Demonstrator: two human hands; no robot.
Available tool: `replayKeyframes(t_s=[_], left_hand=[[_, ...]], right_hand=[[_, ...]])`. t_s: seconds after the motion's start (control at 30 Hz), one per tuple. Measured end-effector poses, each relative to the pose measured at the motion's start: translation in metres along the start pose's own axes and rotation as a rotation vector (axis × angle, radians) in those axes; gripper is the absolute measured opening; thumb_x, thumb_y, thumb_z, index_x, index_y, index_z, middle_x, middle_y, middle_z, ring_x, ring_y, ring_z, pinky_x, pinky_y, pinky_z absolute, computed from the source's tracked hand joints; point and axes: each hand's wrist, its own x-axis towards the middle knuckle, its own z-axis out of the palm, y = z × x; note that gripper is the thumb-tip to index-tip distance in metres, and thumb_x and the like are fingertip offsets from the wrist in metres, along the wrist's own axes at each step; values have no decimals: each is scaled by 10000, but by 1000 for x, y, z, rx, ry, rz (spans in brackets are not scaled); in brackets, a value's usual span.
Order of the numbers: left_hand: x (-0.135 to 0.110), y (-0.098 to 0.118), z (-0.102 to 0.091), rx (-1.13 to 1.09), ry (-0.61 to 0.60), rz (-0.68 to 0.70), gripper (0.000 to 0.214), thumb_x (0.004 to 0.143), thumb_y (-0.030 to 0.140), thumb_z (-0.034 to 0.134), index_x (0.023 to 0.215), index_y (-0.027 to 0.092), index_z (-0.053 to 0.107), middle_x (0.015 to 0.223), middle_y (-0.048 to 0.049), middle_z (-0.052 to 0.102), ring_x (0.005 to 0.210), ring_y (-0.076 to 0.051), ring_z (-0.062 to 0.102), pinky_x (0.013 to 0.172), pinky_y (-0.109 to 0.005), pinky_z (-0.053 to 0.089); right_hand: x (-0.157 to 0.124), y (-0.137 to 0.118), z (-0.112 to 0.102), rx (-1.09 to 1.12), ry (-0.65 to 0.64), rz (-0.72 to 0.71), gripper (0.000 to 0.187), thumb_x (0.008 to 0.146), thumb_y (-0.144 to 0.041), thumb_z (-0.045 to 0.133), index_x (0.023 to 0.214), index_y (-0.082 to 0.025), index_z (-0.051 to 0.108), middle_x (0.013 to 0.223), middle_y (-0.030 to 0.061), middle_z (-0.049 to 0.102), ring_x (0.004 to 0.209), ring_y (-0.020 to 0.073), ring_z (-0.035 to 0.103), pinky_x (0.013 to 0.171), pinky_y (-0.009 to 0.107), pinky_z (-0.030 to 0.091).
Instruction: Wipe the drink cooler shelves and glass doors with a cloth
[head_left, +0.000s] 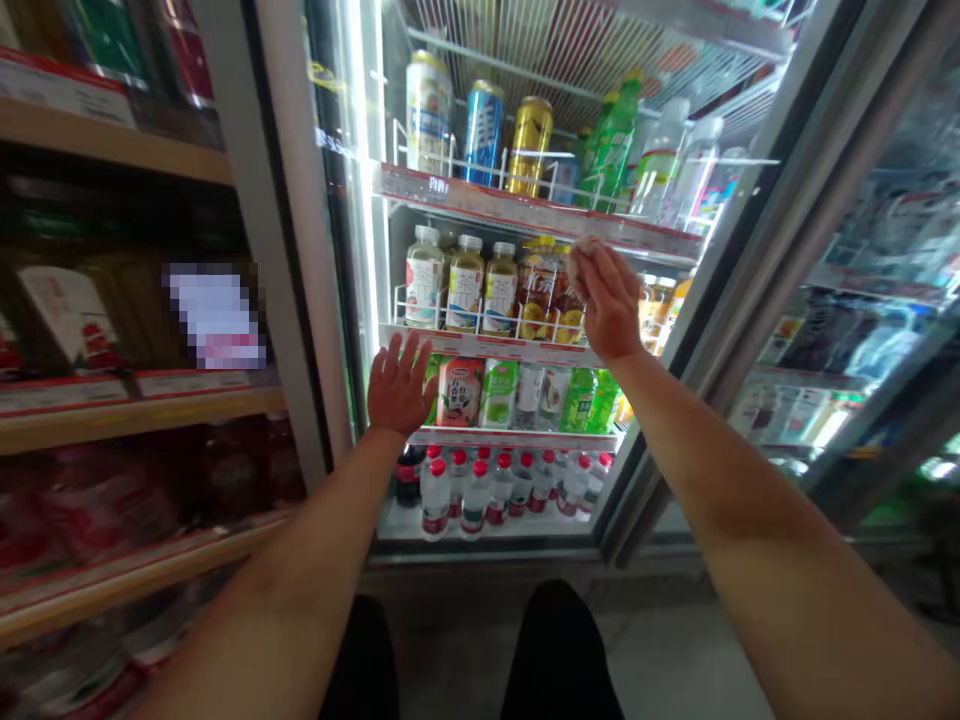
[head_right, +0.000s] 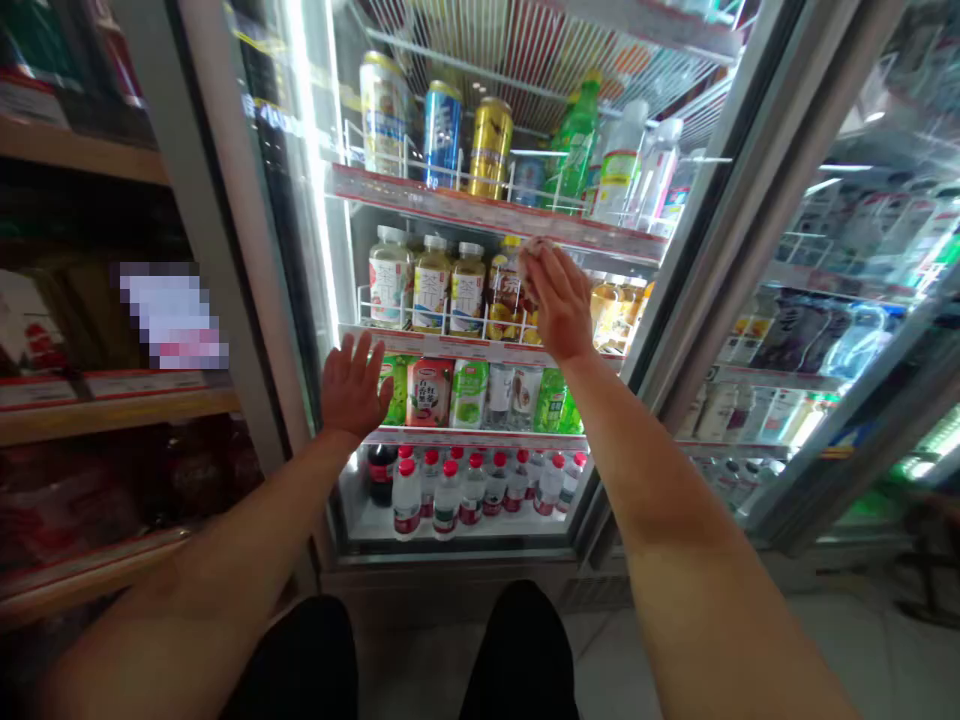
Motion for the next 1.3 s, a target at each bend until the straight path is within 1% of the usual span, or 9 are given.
replayKeyframes(t_s=[0.1,0.23,0.43,0.6,0.7,0.8,0.97,1.17,1.3], left_hand=[[0,0,1,-22,-6,-13,586,1013,385,452,1566,218,351,1602,-106,350,1540,-282,151,1268,-500,118],[0,0,1,-1,8,-1,600,1006,367,470,1574,227,332,1602,-102,349,1538,-285,163,1264,-506,134],[0,-1,2,58,52,55,661,993,328,506,1598,233,257,1616,-103,313,1543,-272,129,1262,-492,150],[0,-1,2,12,28,21,636,999,346,491,1591,244,281,1617,-94,319,1542,-282,140,1264,-508,135],[0,-1,2,-1,20,8,629,1001,359,482,1589,243,289,1616,-95,324,1543,-280,133,1266,-511,123],[0,-1,2,9,2,-2,619,1001,371,470,1582,228,308,1612,-105,331,1544,-281,129,1264,-513,122],[1,0,1,4,-30,-22,603,1003,381,448,1570,210,336,1611,-113,330,1546,-275,118,1265,-509,119],[1,1,0,10,-21,-5,594,1002,364,446,1563,195,348,1606,-118,343,1550,-261,98,1266,-497,117],[1,1,0,-1,-22,-10,585,1002,366,444,1554,190,364,1606,-115,350,1550,-260,101,1268,-495,116]], right_hand=[[-20,4,2,-27,47,8,513,1055,-247,330,1568,-252,344,1557,66,465,1485,270,356,1224,499,341],[-40,7,-2,40,-121,-133,538,1047,-198,356,1567,-329,323,1531,21,506,1478,227,372,1243,467,322],[-76,10,-2,-20,155,35,608,1042,-194,384,1602,-325,187,1585,52,427,1490,260,353,1210,490,369],[-120,13,-5,-8,-99,-180,603,1023,-139,409,1581,-329,278,1463,46,583,1445,216,436,1215,456,357],[-133,15,-9,-11,3,-17,577,1028,-172,433,1574,-313,309,1524,61,518,1465,223,403,1217,457,362],[-150,5,-11,-18,93,87,616,1026,-150,403,1602,-268,219,1583,95,431,1516,248,306,1215,477,371],[-185,-14,-16,55,-237,-196,666,1003,-74,396,1604,-271,190,1477,78,567,1499,222,348,1232,466,335],[-187,-24,-13,-12,-105,-1,676,993,-63,402,1609,-224,173,1536,140,485,1526,253,283,1209,493,351],[-192,-45,-10,79,-303,-194,685,988,-32,357,1610,-239,156,1501,91,538,1509,221,321,1240,466,292]])
